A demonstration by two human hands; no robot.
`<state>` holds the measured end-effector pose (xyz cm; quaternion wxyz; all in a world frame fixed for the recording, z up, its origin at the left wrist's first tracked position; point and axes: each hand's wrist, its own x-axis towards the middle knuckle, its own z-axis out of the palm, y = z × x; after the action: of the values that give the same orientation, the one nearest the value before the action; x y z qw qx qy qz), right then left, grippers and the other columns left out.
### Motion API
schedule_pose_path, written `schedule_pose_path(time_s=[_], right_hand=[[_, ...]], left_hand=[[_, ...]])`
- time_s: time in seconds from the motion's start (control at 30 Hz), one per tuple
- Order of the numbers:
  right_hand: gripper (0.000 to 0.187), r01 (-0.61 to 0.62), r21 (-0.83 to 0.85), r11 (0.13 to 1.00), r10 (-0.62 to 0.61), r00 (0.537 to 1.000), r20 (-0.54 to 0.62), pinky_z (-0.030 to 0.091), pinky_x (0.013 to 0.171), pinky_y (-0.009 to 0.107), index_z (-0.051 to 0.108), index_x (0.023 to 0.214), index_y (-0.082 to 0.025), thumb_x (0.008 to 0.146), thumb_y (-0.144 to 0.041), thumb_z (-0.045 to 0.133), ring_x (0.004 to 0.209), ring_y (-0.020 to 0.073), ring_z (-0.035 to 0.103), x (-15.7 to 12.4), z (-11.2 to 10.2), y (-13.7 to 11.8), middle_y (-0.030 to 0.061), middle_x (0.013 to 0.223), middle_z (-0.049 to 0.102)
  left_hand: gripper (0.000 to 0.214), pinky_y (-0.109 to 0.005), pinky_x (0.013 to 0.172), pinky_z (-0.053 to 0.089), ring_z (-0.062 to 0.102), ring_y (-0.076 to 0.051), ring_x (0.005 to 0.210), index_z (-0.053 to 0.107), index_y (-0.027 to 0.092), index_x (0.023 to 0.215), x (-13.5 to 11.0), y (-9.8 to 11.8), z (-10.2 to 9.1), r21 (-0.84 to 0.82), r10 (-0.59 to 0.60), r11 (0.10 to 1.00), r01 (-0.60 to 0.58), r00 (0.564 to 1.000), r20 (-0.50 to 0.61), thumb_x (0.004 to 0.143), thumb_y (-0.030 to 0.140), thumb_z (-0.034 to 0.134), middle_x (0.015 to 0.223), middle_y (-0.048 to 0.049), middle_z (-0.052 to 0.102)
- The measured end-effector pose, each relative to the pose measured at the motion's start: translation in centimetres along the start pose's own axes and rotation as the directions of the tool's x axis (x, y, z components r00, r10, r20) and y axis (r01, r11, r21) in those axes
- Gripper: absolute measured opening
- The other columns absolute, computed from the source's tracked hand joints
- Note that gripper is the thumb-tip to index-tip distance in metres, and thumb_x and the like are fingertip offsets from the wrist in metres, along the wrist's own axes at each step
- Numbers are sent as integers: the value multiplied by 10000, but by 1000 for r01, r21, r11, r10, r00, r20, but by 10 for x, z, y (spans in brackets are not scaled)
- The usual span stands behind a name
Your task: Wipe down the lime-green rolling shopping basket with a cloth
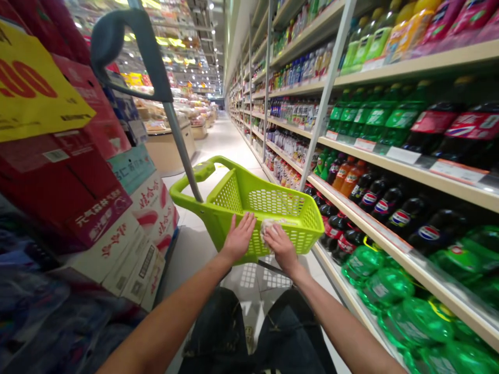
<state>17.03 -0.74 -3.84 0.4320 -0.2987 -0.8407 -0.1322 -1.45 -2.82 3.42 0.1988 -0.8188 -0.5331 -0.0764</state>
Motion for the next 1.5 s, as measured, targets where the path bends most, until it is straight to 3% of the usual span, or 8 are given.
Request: schedule_pose_path(time_s=[0.23,0.47,0.63,0.83,0.93,1.1,1.33,1.5], right_hand=[[242,12,10,1000,-12,997,81,368,1011,404,641,952,-200,843,-117,441,1253,156,333,-29,-3,14,55,1073,635],[286,-122,-55,991,120,992,-22,345,1013,455,606,1050,-215,851,-130,418,1268,189,303,-22,-32,32,59,1170,578],[299,-134,-91,987,140,988,61,421,953,413,636,979,-228,843,-107,399,1197,171,418,-60,-38,36,49,1039,650],[427,-347,-102,932,322,925,-202,309,1027,472,603,1064,-207,768,-31,351,1258,190,325,-58,-82,79,51,1205,549],[495,-434,-80,898,400,877,-267,305,1033,464,598,1074,-199,723,1,313,1244,173,350,-44,-71,81,50,1204,549],[454,-293,-3,956,291,952,-91,313,1031,445,607,1061,-200,740,-16,344,1253,174,334,-19,-28,52,56,1193,559],[453,-419,-110,901,392,897,-206,296,1034,470,593,1061,-199,714,-31,355,1236,192,354,-44,-61,97,54,1228,525],[521,-348,-71,935,343,936,-72,301,1039,443,566,1111,-186,683,9,341,1273,190,294,-21,-32,63,63,1265,490]], left_hand=[[578,-539,1048,103,158,-205,1321,286,130,1324,9,20,2,-47,63,997,-61,997,40,750,75,309,1419,-90,249],[585,-535,1052,95,141,-210,1324,274,132,1329,21,41,2,-70,95,993,-90,993,70,748,75,320,1422,-88,240],[554,-529,1054,103,172,-198,1318,302,135,1317,23,52,4,-136,137,983,-125,987,88,765,92,308,1414,-81,263],[597,-544,1049,95,156,-208,1321,284,112,1323,26,47,1,-144,67,988,-49,990,127,729,63,316,1422,-88,234],[597,-540,1049,94,158,-209,1321,292,107,1320,29,50,0,-151,54,988,-31,987,152,724,67,319,1422,-88,232],[605,-533,1054,75,156,-203,1322,284,110,1325,29,40,-9,-142,74,989,-51,984,159,722,91,324,1426,-80,221],[606,-550,1046,66,175,-224,1316,316,107,1316,18,4,-17,-49,-115,991,124,983,143,712,58,296,1400,-101,289],[608,-531,1052,76,171,-215,1318,306,103,1319,20,13,-12,-85,-108,989,120,984,140,711,105,321,1403,-99,285]])
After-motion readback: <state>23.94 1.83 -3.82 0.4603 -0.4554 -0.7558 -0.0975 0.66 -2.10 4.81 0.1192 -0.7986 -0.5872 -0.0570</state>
